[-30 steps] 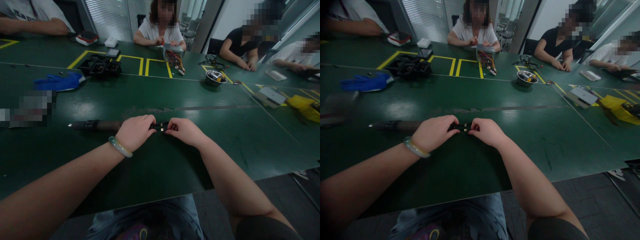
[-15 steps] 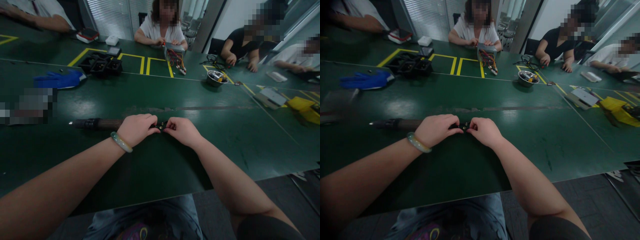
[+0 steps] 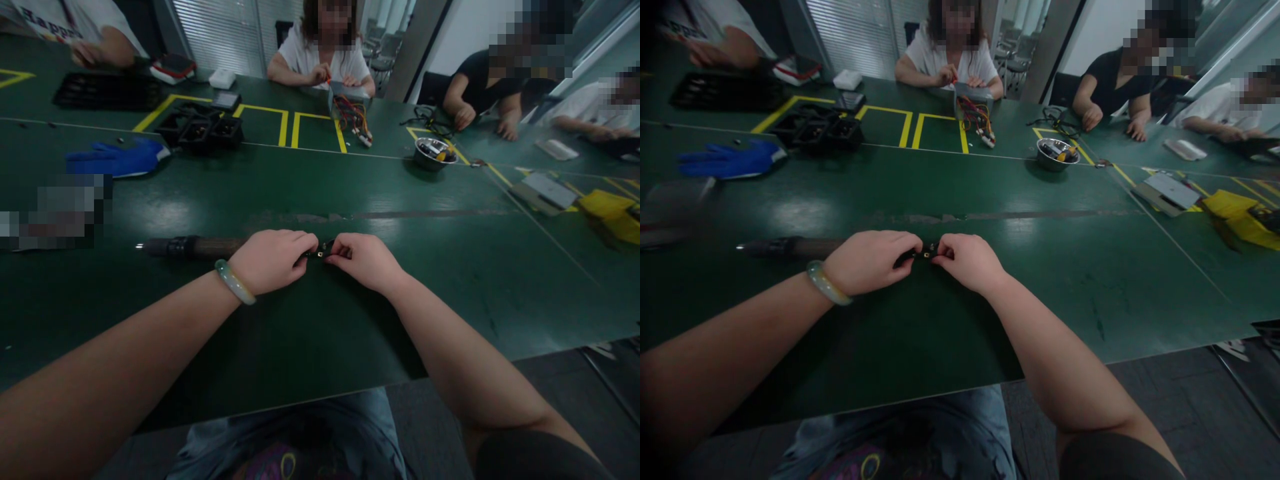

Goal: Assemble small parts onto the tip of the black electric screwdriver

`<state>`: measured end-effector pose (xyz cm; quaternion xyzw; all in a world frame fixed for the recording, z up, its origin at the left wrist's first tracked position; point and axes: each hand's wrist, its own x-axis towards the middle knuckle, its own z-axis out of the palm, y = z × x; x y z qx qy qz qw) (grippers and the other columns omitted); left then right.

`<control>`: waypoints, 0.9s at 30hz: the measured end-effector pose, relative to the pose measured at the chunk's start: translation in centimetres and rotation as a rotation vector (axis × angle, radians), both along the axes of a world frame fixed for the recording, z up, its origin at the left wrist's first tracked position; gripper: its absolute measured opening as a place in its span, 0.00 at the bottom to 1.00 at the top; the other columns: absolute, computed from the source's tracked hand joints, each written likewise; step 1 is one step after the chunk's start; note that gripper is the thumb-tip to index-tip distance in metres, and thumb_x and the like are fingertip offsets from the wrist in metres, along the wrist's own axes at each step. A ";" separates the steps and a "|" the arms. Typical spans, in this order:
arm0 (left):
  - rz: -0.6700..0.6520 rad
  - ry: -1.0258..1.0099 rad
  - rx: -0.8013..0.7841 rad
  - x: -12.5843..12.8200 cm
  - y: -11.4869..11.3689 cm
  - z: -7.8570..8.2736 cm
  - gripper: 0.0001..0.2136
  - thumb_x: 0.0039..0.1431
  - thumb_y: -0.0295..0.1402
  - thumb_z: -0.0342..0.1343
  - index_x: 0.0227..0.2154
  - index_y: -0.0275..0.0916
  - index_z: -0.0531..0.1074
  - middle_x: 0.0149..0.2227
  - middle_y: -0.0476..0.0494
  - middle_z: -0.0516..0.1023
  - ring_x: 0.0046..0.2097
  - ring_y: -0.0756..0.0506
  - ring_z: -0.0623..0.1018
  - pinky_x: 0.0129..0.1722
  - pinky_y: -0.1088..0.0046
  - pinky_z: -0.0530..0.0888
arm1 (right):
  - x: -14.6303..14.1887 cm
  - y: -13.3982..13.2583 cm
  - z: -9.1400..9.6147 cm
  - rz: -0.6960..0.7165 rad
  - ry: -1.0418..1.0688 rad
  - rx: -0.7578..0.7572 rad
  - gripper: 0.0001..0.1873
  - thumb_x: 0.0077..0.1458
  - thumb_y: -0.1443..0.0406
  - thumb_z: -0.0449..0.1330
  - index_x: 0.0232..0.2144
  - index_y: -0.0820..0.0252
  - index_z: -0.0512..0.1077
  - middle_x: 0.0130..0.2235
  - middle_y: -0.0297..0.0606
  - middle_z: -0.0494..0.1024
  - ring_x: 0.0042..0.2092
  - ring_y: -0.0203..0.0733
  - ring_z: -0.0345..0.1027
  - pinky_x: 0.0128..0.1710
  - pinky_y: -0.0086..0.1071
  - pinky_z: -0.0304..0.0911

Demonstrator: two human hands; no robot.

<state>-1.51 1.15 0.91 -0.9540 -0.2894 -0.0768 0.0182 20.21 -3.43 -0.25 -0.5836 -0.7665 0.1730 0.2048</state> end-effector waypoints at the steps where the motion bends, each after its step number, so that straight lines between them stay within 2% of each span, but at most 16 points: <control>1: 0.001 -0.002 0.004 0.0 0.0 -0.1 0.08 0.60 0.33 0.49 0.42 0.43 0.68 0.39 0.48 0.76 0.39 0.45 0.76 0.35 0.69 0.68 | 0.0 0.0 0.0 0.002 0.002 -0.002 0.06 0.54 0.61 0.65 0.31 0.56 0.72 0.31 0.30 0.75 0.31 0.33 0.64 0.30 0.28 0.51; 10: 0.047 -0.061 -0.001 0.1 0.1 -0.4 0.09 0.63 0.37 0.49 0.41 0.42 0.70 0.39 0.47 0.77 0.38 0.44 0.77 0.34 0.68 0.70 | -0.3 -0.1 0.1 -0.004 -0.049 0.093 0.06 0.54 0.62 0.65 0.30 0.56 0.71 0.29 0.29 0.74 0.31 0.33 0.64 0.31 0.29 0.51; 16: 0.052 -0.090 0.017 0.0 0.3 -0.8 0.10 0.64 0.38 0.49 0.41 0.40 0.71 0.49 0.43 0.77 0.46 0.42 0.78 0.41 0.67 0.73 | -1.0 0.2 -0.2 -0.044 -0.122 0.156 0.06 0.55 0.63 0.64 0.30 0.58 0.71 0.32 0.32 0.76 0.33 0.36 0.66 0.37 0.32 0.53; 20: 0.034 -0.123 0.022 -0.1 0.6 -0.9 0.09 0.64 0.36 0.49 0.42 0.40 0.71 0.55 0.43 0.74 0.50 0.43 0.77 0.45 0.66 0.73 | -1.0 0.6 -0.5 -0.069 -0.150 0.202 0.05 0.56 0.64 0.64 0.31 0.58 0.71 0.34 0.33 0.77 0.36 0.38 0.68 0.40 0.34 0.52; 23: 0.045 -0.115 0.027 0.0 0.7 -0.8 0.10 0.64 0.36 0.50 0.45 0.41 0.71 0.46 0.44 0.78 0.44 0.44 0.78 0.40 0.68 0.74 | -0.8 0.8 -0.5 -0.077 -0.134 0.202 0.05 0.56 0.63 0.64 0.32 0.57 0.71 0.34 0.33 0.77 0.36 0.38 0.68 0.40 0.34 0.52; 25: 0.056 -0.091 0.039 0.1 0.7 -0.7 0.10 0.64 0.37 0.50 0.43 0.41 0.71 0.41 0.45 0.79 0.40 0.43 0.79 0.37 0.68 0.73 | -0.6 0.8 -0.4 -0.056 -0.127 0.187 0.06 0.56 0.62 0.64 0.32 0.57 0.72 0.34 0.32 0.77 0.36 0.38 0.68 0.40 0.34 0.53; 27: 0.058 -0.082 0.049 0.1 0.7 -0.6 0.10 0.64 0.37 0.50 0.42 0.41 0.72 0.40 0.45 0.79 0.40 0.43 0.78 0.36 0.68 0.73 | -0.5 0.6 -0.3 -0.034 -0.120 0.172 0.06 0.55 0.62 0.65 0.32 0.57 0.72 0.33 0.31 0.77 0.36 0.37 0.68 0.40 0.34 0.53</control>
